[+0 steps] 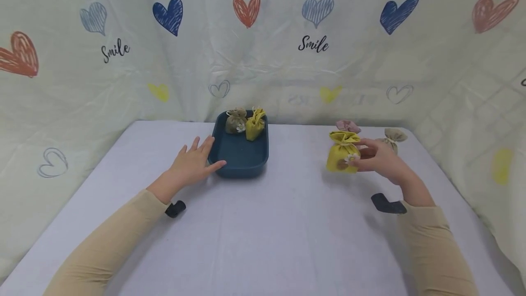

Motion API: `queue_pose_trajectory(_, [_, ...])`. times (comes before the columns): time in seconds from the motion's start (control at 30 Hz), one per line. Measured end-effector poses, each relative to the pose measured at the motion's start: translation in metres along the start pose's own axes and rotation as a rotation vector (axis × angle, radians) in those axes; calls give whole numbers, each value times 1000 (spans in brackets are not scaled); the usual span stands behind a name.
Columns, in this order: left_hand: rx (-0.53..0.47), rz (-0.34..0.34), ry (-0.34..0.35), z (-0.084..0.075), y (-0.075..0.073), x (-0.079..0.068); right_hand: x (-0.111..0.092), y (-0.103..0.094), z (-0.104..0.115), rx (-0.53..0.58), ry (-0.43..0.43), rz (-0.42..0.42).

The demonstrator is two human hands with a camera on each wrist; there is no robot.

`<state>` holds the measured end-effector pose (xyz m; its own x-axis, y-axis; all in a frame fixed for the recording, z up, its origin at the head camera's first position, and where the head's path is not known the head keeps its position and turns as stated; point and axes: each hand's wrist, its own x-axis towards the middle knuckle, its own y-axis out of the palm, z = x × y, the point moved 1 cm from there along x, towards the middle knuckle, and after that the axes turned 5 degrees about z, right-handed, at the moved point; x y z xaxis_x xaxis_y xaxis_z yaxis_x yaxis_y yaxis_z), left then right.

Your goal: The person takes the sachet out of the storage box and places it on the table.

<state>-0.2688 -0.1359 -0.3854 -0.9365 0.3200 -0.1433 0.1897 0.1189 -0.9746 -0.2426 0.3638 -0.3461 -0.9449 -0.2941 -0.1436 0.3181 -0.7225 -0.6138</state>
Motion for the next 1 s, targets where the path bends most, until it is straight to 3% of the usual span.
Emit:
queue_pose_trajectory(0.27, [-4,0,0,1,1,1,-3,-9,-16,-36,29,5])
queue_pose_trajectory(0.8, [-3,-1,-1,0,1,1,-7,-16,-42,28,-12,58])
queue_pose_trajectory(1.0, [-6,-1,-1,0,1,1,-7,-16,-49,33,16,73])
